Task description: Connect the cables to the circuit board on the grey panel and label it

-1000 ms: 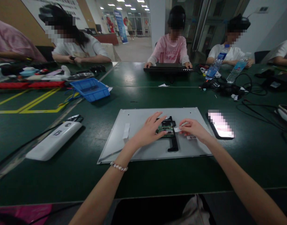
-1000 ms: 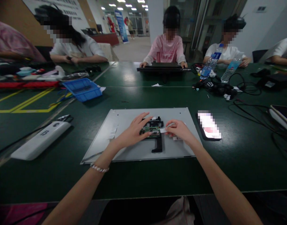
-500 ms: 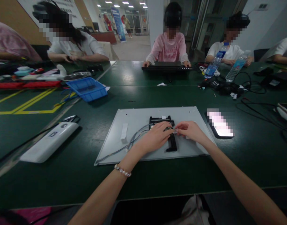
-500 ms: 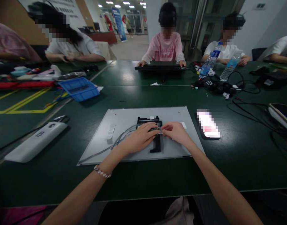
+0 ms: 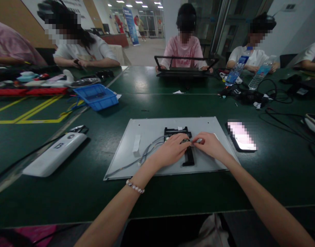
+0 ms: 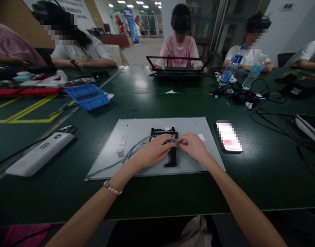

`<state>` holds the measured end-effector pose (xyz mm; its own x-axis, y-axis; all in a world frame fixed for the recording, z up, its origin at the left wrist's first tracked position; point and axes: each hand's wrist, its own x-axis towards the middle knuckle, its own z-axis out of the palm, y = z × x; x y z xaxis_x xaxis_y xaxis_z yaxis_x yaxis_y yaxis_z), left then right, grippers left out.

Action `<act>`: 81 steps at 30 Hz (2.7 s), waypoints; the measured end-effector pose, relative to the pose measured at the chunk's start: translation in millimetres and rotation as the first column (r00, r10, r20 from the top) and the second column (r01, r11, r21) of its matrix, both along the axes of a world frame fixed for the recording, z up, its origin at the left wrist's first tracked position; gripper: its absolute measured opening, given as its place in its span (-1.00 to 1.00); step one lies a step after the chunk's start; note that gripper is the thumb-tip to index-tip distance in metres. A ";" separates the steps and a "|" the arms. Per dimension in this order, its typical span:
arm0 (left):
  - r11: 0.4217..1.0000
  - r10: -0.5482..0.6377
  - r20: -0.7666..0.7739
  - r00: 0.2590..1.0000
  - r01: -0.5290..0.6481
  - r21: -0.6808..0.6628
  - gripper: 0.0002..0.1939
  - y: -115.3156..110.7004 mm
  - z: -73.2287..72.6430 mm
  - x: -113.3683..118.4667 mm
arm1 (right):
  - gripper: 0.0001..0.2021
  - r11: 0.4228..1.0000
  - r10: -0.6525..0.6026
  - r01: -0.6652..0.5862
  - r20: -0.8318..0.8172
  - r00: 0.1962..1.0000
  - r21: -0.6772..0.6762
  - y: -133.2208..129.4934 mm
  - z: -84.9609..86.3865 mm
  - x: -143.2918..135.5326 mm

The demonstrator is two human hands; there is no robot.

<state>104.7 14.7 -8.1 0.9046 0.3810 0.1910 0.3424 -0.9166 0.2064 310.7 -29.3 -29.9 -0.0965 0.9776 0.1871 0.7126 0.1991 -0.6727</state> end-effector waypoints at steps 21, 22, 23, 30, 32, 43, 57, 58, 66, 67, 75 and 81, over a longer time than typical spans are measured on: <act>0.888 0.459 0.117 0.881 -0.460 -0.015 -0.64 60.4 23.0 -101.2 | -0.84 0.997 -0.058 0.059 -0.019 0.998 0.054 0.4 2.8 13.8; 0.877 0.480 0.110 0.870 -0.478 -0.040 -0.63 62.4 19.5 -110.5 | -0.84 0.997 -0.057 0.058 -0.018 0.998 0.052 -0.2 2.9 13.5; 0.864 0.504 0.099 0.858 -0.499 -0.067 -0.61 64.3 15.7 -119.3 | -0.84 0.997 -0.056 0.057 -0.017 0.998 0.050 -0.8 3.0 13.0; 0.790 0.582 0.033 0.812 -0.555 -0.260 -0.54 71.4 -5.2 -151.7 | -0.84 0.998 -0.053 0.053 0.005 0.999 0.030 -1.9 2.3 10.4; 0.789 0.580 0.025 0.814 -0.554 -0.267 -0.58 72.1 -8.3 -151.7 | -0.84 0.998 -0.056 0.055 0.015 0.998 0.033 -1.0 1.2 10.7; 0.781 0.600 0.052 0.799 -0.569 -0.258 -0.75 78.3 -21.0 -155.5 | -0.83 0.997 -0.065 0.064 0.028 0.997 0.042 1.2 -4.2 12.0; 0.726 0.645 0.113 0.756 -0.560 -0.399 -0.78 70.8 -7.3 -153.0 | -0.82 0.996 -0.066 0.064 0.051 0.996 0.054 0.5 -2.9 12.8; 0.712 0.653 0.142 0.744 -0.541 -0.447 -0.77 68.5 -3.5 -152.6 | -0.82 0.996 -0.071 0.068 0.050 0.996 0.059 0.7 -3.0 13.1; 0.624 0.736 0.343 0.583 -0.387 -0.679 -0.82 54.1 18.6 -151.8 | -0.82 0.990 -0.102 0.090 0.104 0.989 0.113 0.6 -1.6 13.9; 0.618 0.735 0.341 0.587 -0.372 -0.692 -0.82 53.0 19.1 -151.3 | -0.82 0.988 -0.110 0.097 0.111 0.988 0.122 0.1 -0.8 13.2; 0.604 0.621 0.162 0.767 -0.336 -0.723 -0.83 45.1 15.3 -137.5 | -0.83 0.980 -0.114 0.091 0.129 0.985 0.175 -9.9 13.2 -5.6; 0.731 0.534 0.071 0.843 -0.418 -0.540 -0.81 44.6 9.1 -128.9 | -0.80 0.981 -0.094 0.067 0.144 0.985 0.185 -13.4 14.8 -15.8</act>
